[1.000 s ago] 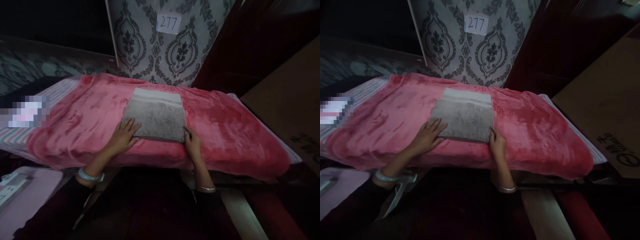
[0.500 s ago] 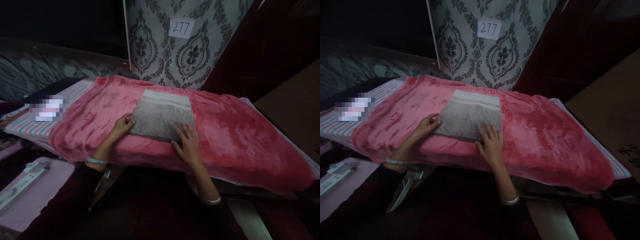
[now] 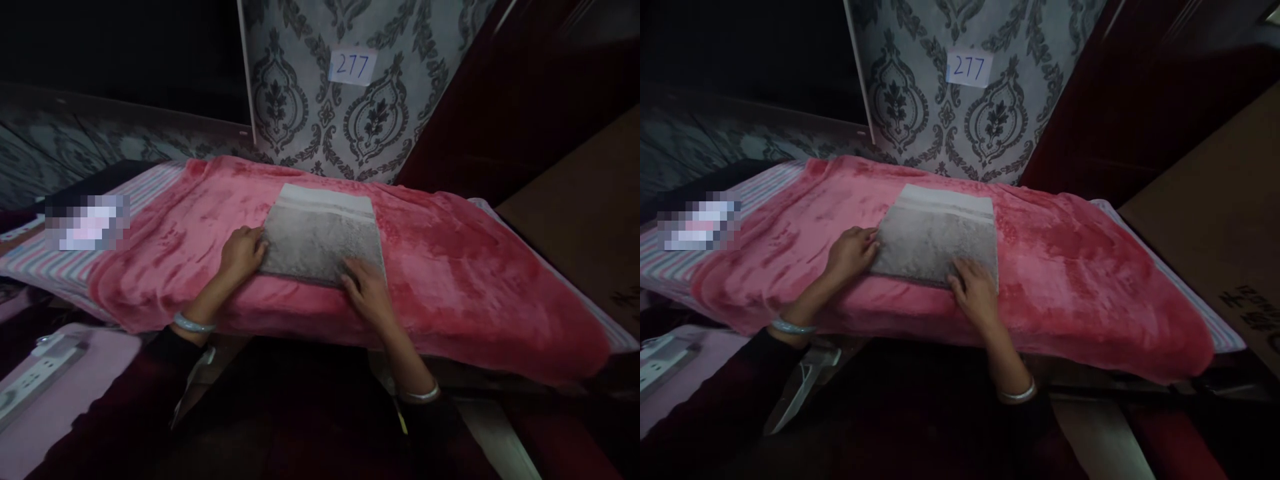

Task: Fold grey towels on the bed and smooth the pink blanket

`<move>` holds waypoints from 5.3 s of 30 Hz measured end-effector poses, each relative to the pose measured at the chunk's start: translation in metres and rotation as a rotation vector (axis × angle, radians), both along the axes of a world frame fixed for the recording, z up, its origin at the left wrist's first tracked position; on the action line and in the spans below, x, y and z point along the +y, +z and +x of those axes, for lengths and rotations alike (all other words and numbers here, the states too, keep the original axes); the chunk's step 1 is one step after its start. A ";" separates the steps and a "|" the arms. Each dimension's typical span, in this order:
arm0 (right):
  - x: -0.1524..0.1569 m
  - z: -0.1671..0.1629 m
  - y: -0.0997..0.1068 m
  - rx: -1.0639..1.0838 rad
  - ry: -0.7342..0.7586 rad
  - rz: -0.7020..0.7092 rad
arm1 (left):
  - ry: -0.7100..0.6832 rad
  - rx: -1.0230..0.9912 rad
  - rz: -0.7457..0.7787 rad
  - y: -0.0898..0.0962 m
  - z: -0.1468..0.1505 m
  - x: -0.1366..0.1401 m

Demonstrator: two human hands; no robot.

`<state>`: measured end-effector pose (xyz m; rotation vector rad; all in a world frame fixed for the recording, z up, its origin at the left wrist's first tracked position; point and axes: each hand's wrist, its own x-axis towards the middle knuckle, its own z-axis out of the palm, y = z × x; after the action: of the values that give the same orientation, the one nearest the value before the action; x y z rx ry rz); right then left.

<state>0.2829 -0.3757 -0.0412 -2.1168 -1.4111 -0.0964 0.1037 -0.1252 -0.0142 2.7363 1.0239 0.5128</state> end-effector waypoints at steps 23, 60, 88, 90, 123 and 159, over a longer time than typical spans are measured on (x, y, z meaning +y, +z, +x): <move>0.043 0.018 0.004 -0.131 -0.184 -0.372 | -0.446 0.231 0.064 -0.021 0.062 -0.054; 0.094 0.083 0.004 -0.152 -0.232 -0.312 | -0.275 0.347 0.059 -0.005 0.112 0.056; -0.030 0.029 -0.028 1.270 -0.204 0.758 | -0.714 0.005 0.177 -0.035 0.030 -0.056; -0.030 0.016 -0.021 1.485 -0.194 0.809 | -0.702 0.012 0.218 -0.036 0.031 -0.057; 0.033 -0.057 0.008 1.686 -0.341 0.843 | -0.584 -0.050 0.510 -0.015 0.016 -0.034; 0.075 -0.094 -0.003 1.887 -0.401 0.675 | -0.689 -0.157 0.536 -0.035 0.006 -0.029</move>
<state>0.1888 -0.3006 -0.0444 -0.9673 0.2108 0.8804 0.1099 -0.1539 -0.0488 3.1510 -0.1554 0.9424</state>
